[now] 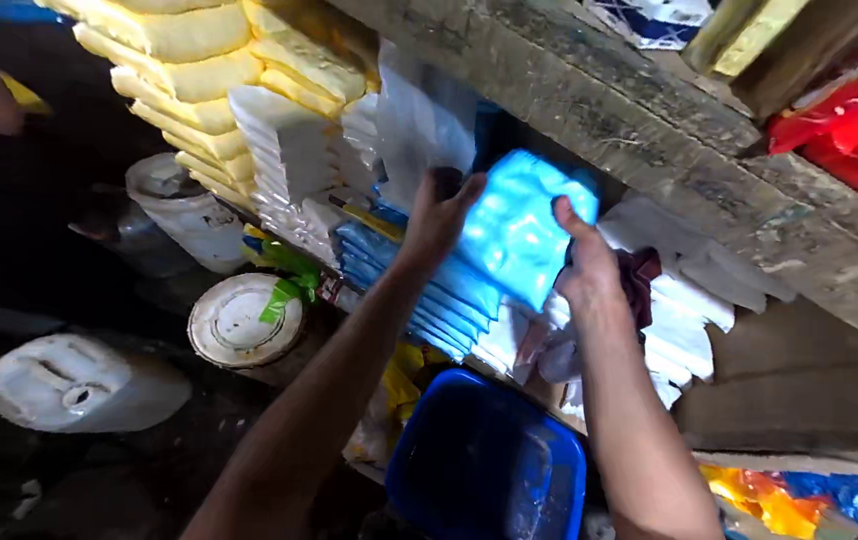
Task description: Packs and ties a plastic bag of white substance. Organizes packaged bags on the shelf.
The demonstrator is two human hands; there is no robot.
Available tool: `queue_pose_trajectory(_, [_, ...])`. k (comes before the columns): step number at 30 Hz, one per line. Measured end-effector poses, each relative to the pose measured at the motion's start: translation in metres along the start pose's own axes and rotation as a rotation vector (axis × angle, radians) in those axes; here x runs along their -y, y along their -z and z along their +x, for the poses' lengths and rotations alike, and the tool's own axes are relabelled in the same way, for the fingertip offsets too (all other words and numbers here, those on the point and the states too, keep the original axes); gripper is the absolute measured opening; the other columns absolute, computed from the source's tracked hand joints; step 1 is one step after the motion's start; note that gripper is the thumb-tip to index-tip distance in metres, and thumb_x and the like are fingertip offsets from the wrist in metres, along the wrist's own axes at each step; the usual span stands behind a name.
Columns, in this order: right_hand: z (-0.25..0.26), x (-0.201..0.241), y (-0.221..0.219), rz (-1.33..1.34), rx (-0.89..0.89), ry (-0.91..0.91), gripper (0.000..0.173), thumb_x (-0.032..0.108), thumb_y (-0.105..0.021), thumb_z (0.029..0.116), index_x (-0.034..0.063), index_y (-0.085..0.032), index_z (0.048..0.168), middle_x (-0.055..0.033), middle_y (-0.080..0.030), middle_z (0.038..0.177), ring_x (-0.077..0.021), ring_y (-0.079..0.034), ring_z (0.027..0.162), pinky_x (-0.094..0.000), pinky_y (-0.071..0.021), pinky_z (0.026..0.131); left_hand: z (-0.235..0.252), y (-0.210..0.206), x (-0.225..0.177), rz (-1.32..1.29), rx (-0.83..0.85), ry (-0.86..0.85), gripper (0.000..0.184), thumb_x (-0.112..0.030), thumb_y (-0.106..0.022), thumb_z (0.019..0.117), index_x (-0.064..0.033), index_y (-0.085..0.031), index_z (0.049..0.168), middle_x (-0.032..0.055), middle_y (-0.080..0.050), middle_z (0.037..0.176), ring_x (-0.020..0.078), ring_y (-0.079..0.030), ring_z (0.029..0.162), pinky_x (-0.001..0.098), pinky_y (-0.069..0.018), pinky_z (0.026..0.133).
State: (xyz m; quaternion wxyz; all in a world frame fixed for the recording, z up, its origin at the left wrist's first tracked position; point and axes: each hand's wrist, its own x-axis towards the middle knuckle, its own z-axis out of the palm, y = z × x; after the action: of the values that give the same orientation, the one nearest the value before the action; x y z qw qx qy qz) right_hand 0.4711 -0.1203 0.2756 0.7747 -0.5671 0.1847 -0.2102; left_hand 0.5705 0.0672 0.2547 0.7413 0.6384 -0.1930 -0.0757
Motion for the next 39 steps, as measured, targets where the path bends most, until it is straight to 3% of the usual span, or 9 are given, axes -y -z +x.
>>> queue_pose_trajectory(4, [0.065,0.005,-0.012,-0.083,-0.196,0.043,0.062,0.036,-0.081,0.0880,0.0110,-0.056,0.139,-0.0104,-0.069,0.124,-0.0247,-0.068,0.114,-0.0515,-0.0604,0.094,-0.055,-0.001,0.062,0.307,-0.168,-0.334,0.043,-0.021,-0.060,0.1019,0.0002,-0.051,0.138,0.0137,-0.062,0.132,0.0220,-0.060,0.124,0.0443,-0.0511,0.107])
queue_pose_trajectory(8, [0.115,0.000,-0.008,-0.216,-0.245,-0.018,0.074,0.046,-0.077,0.0892,0.0140,-0.046,0.148,-0.0092,-0.057,0.142,-0.0229,-0.057,0.130,-0.0514,-0.0531,0.104,-0.069,-0.027,0.114,0.868,-0.073,-0.400,0.064,-0.062,-0.049,0.0997,-0.0196,-0.053,0.148,0.0064,-0.041,0.161,0.0332,-0.023,0.155,0.0682,-0.0099,0.123])
queue_pose_trajectory(10, [0.131,-0.004,-0.013,-0.211,-0.227,-0.047,0.073,0.047,-0.075,0.0908,0.0129,-0.046,0.148,-0.0101,-0.059,0.141,-0.0246,-0.058,0.129,-0.0528,-0.0542,0.103,-0.067,-0.035,0.127,0.987,-0.051,-0.365,0.067,-0.069,-0.036,0.1010,-0.0269,-0.050,0.151,0.0010,-0.037,0.164,0.0332,-0.015,0.157,0.0695,-0.0012,0.123])
queue_pose_trajectory(18, [0.208,-0.033,0.000,-0.260,-0.317,0.040,0.051,0.028,-0.068,0.0970,0.0062,-0.052,0.140,-0.0123,-0.061,0.133,-0.0231,-0.061,0.121,-0.0464,-0.0565,0.098,-0.064,-0.033,0.132,0.982,-0.017,-0.344,0.065,-0.069,-0.031,0.1019,-0.0308,-0.049,0.151,-0.0013,-0.038,0.162,0.0306,-0.017,0.156,0.0681,-0.0016,0.123])
queue_pose_trajectory(21, [0.213,-0.023,0.000,-0.925,-0.312,0.081,0.051,0.025,-0.062,0.0981,0.0050,-0.052,0.144,-0.0144,-0.055,0.144,-0.0238,-0.052,0.134,-0.0464,-0.0474,0.108,-0.065,-0.033,0.133,0.982,-0.019,-0.355,0.065,-0.069,-0.031,0.1019,-0.0307,-0.048,0.152,-0.0013,-0.038,0.163,0.0296,-0.016,0.157,0.0677,-0.0004,0.123])
queue_pose_trajectory(25, [0.166,0.015,-0.057,-1.738,-0.184,0.130,0.052,0.023,-0.057,0.0995,-0.0081,-0.051,0.140,-0.0309,-0.056,0.140,-0.0439,-0.053,0.133,-0.0643,-0.0416,0.107,-0.064,-0.035,0.131,0.975,0.003,-0.297,0.066,-0.071,-0.030,0.1011,-0.0332,-0.045,0.154,-0.0047,-0.031,0.167,0.0280,-0.010,0.158,0.0683,0.0013,0.122])
queue_pose_trajectory(30, [0.206,-0.020,-0.073,-1.670,0.096,0.212,0.082,0.072,-0.047,0.0964,0.0040,-0.058,0.142,-0.0243,-0.056,0.145,-0.0408,-0.047,0.141,-0.0644,-0.0331,0.116,-0.066,-0.034,0.137,0.961,-0.036,-0.346,0.063,-0.068,-0.039,0.1011,-0.0325,-0.048,0.152,-0.0042,-0.037,0.164,0.0252,-0.016,0.157,0.0671,-0.0011,0.123])
queue_pose_trajectory(34, [0.222,-0.023,-0.053,-1.533,0.198,0.341,0.081,0.070,-0.060,0.0907,0.0147,-0.052,0.150,-0.0149,-0.056,0.148,-0.0328,-0.047,0.142,-0.0603,-0.0341,0.118,-0.066,-0.036,0.136,0.930,-0.038,-0.344,0.060,-0.065,-0.042,0.1010,-0.0313,-0.051,0.150,-0.0043,-0.038,0.163,0.0264,-0.016,0.157,0.0688,-0.0006,0.122])
queue_pose_trajectory(39, [0.210,-0.028,-0.042,-1.559,0.124,0.188,0.092,0.077,-0.050,0.0915,0.0065,-0.050,0.149,-0.0217,-0.049,0.152,-0.0375,-0.039,0.147,-0.0620,-0.0285,0.119,-0.065,-0.044,0.138,0.945,-0.101,-0.366,0.060,-0.065,-0.045,0.0994,-0.0287,-0.056,0.146,0.0007,-0.044,0.158,0.0318,-0.021,0.155,0.0709,-0.0024,0.121])
